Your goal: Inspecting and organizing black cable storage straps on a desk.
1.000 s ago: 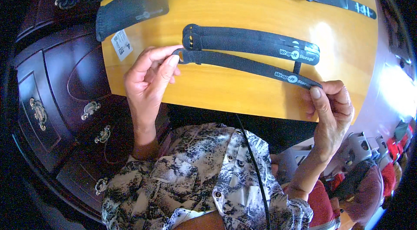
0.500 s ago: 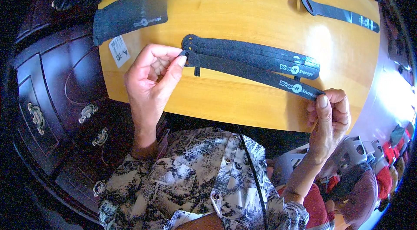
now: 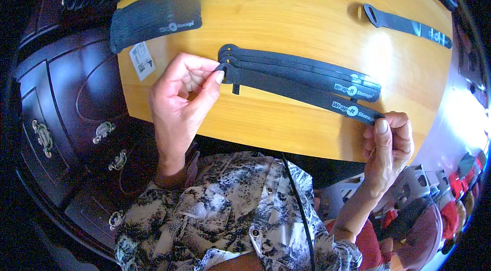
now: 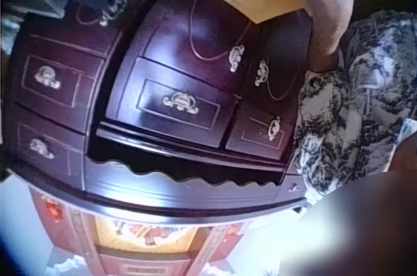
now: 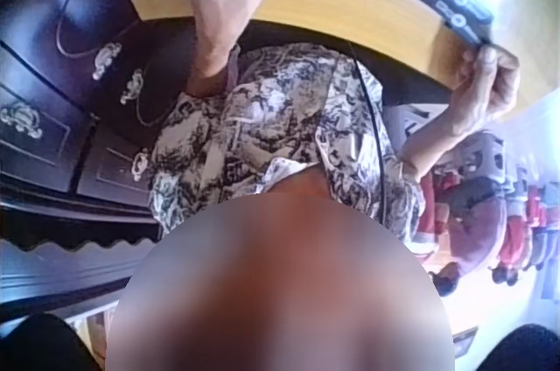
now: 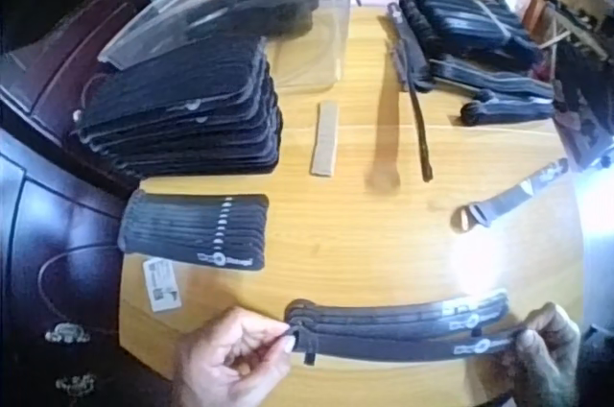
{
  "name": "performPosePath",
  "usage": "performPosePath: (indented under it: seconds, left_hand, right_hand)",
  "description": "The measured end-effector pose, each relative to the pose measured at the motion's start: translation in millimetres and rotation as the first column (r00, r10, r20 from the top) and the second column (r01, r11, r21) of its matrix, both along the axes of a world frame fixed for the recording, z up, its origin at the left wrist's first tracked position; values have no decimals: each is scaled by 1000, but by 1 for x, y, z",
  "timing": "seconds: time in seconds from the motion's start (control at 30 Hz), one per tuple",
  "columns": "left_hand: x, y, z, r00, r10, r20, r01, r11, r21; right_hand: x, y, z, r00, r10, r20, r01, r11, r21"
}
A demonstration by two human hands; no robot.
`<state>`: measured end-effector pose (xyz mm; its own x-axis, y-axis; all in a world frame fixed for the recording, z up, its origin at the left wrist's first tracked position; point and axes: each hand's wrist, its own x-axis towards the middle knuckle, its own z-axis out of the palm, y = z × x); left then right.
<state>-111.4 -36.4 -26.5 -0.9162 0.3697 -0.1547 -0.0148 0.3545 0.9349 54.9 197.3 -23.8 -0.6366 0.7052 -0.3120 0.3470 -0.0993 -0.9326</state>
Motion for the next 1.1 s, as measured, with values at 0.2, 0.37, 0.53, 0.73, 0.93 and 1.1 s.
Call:
performPosePath:
  seconds: [0.2,0.37,0.53,0.73,0.93,1.1]
  left_hand:
    - [0,2,2,999,6,44,-5,1000,-24]
    - [2,1,3,998,-5,61,8,998,-57]
    - [3,3,-1,1000,1,6,-1,999,-45]
    - [5,4,-4,998,26,-53,-31,996,-81]
    - [4,3,-4,997,41,-65,-44,998,-43]
    - [6,5,-4,996,52,-78,-58,996,-70]
  right_hand:
    - [1,2,-1,1000,-9,-6,9,1000,-19]
    - [0,3,-1,1000,1,-10,-1,1000,-27]
    - [-1,3,0,999,15,-28,-16,999,-34]
    - [-4,0,0,1000,3,-14,-3,1000,-26]
    - [-5,0,2,1000,-8,6,8,1000,11]
    - [-5,0,2,1000,-12,17,12,1000,21]
